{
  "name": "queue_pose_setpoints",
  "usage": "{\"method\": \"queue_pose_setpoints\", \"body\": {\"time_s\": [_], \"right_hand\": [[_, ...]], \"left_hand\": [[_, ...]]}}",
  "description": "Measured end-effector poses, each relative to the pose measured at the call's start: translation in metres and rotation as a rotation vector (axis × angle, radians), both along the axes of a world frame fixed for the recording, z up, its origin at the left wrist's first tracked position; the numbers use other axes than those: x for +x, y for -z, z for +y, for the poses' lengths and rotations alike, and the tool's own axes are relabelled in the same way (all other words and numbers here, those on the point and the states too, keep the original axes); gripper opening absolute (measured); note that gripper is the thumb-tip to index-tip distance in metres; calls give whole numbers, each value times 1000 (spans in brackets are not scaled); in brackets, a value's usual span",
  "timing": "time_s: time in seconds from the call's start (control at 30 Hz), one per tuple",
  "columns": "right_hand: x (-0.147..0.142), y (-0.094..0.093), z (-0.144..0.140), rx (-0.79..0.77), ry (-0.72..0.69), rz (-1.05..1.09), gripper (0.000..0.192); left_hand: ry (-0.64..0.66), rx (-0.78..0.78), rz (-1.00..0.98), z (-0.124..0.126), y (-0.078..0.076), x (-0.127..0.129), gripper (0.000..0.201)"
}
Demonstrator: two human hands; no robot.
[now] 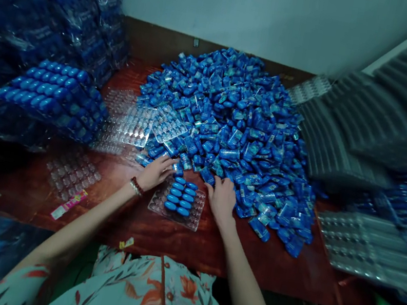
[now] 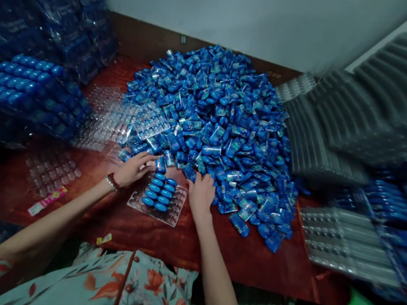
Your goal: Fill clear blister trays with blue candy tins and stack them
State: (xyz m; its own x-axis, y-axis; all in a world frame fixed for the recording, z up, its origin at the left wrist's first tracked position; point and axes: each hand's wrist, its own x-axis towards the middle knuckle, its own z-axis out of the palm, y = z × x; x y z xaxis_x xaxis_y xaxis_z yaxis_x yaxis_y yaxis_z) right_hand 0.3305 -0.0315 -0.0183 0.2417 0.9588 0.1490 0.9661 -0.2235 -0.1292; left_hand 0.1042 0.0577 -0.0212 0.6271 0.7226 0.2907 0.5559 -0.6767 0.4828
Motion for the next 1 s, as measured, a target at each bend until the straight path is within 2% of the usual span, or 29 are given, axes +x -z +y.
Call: {"method": "queue_pose_setpoints", "body": {"time_s": [0.07, 0.13, 0.23, 0.33, 0.4, 0.47, 0.57, 0.63, 0.7, 0.8, 0.83, 0.9, 1.0], "right_hand": [[-4, 3, 10, -40, -6, -27, 27], [-5, 5, 9, -7, -21, 47, 22], [4, 6, -11, 98, -25, 332, 18], [14, 3, -44, 154, 86, 719, 28], [16, 1, -67, 140, 197, 965, 41], [14, 0, -89, 63, 288, 1200, 46], [7, 0, -117, -96, 361, 1500, 44], [1, 0, -132, -188, 327, 1630, 47], [-7, -1, -142, -233, 266, 1652, 52], [-22, -1, -145, -192, 204, 1483, 37], [-27, 1, -142, -160, 183, 1419, 30], [-38, 7, -134, -109, 112, 1311, 24], [-46, 20, -120, -14, -63, 1093, 19]], "left_hand": [[102, 19, 185, 19, 2, 9, 36], [168, 50, 349, 27, 3, 15, 40], [221, 99, 473, 28, 3, 18, 42], [289, 133, 497, 26, 6, 16, 38], [314, 139, 450, 25, 8, 12, 36], [270, 136, 347, 23, 10, 4, 34], [88, 104, 101, 6, 10, -18, 31], [-57, 54, -81, -18, 6, -36, 31], [-204, -24, -218, -51, 1, -54, 28], [-347, -112, -320, -104, -6, -71, 26], [-339, -117, -333, -119, -7, -72, 26], [-240, -106, -328, -142, -6, -68, 30], [-18, -51, -239, -151, 1, -55, 41]]}}
